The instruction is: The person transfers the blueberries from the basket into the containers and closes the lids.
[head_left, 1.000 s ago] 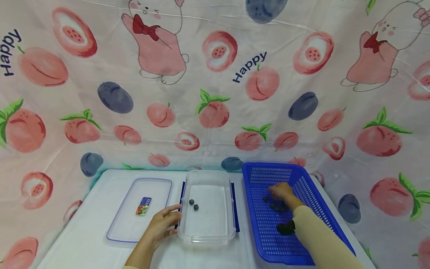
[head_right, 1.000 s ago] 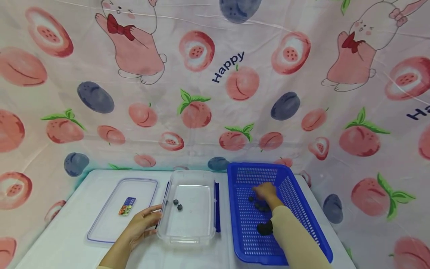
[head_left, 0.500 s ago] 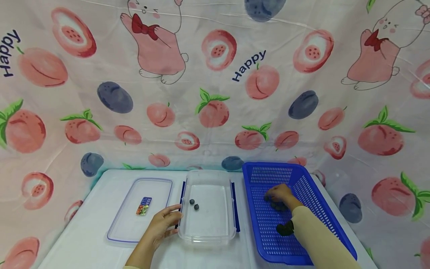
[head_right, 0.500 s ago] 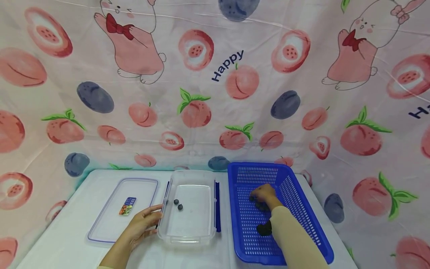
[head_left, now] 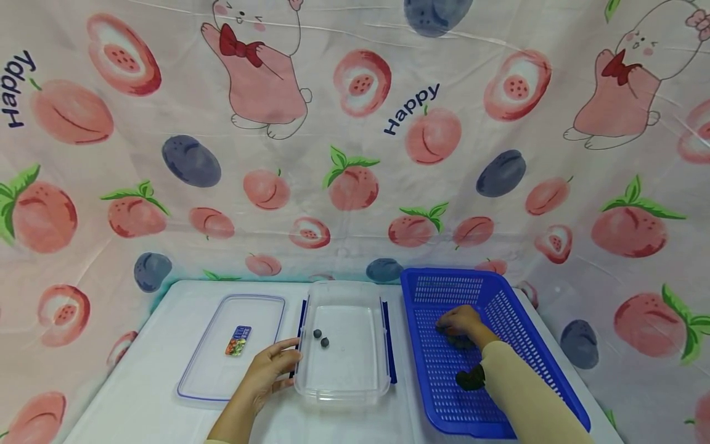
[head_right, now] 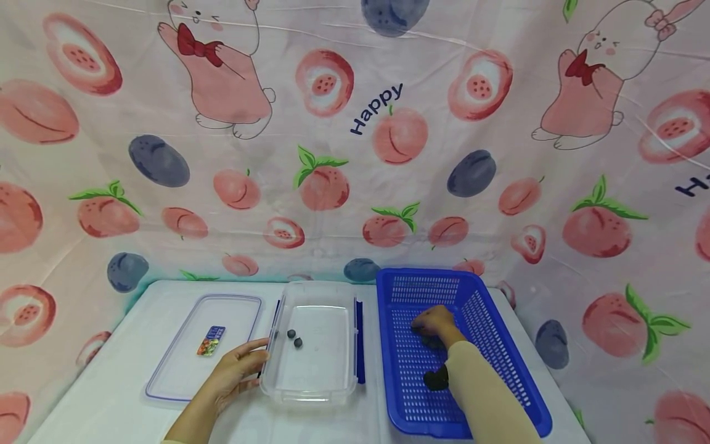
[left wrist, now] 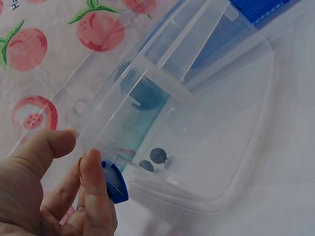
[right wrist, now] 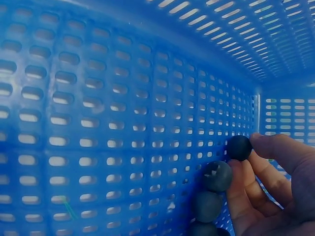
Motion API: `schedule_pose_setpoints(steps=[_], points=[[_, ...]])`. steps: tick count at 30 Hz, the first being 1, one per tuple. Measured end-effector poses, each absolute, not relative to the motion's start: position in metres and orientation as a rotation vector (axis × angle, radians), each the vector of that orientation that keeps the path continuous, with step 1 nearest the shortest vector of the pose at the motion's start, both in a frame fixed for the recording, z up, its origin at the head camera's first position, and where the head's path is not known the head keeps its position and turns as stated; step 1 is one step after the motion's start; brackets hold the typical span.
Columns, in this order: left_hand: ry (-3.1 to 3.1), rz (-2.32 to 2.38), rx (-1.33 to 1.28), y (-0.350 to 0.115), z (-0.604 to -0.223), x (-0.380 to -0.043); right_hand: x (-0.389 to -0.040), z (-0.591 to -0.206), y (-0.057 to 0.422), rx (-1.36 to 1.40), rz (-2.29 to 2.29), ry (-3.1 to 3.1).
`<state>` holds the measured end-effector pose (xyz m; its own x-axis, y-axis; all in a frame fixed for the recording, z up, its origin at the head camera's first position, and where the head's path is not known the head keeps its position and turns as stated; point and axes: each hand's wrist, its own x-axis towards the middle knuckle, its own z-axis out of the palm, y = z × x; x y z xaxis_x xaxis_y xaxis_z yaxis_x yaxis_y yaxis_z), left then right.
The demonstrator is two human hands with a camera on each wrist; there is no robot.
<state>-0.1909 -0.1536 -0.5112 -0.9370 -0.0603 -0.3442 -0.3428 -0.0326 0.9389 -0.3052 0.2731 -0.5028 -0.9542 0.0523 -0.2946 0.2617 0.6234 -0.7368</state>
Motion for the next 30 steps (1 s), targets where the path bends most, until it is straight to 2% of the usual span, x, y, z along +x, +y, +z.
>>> schedule_pose_setpoints(steps=[8,18,30], points=[[2.035,2.082,-0.445,-0.153,-0.51,-0.19,-0.309,-0.509,0.276,0.236,-1.25,2.603],[2.035,2.078,-0.442,-0.153,-0.511,-0.192,-0.305,-0.496,0.27,0.23,-1.298,2.549],[2.029,2.081,-0.455,-0.153,-0.509,-0.191,-0.303,-0.491,0.275,0.198,-1.702,2.202]])
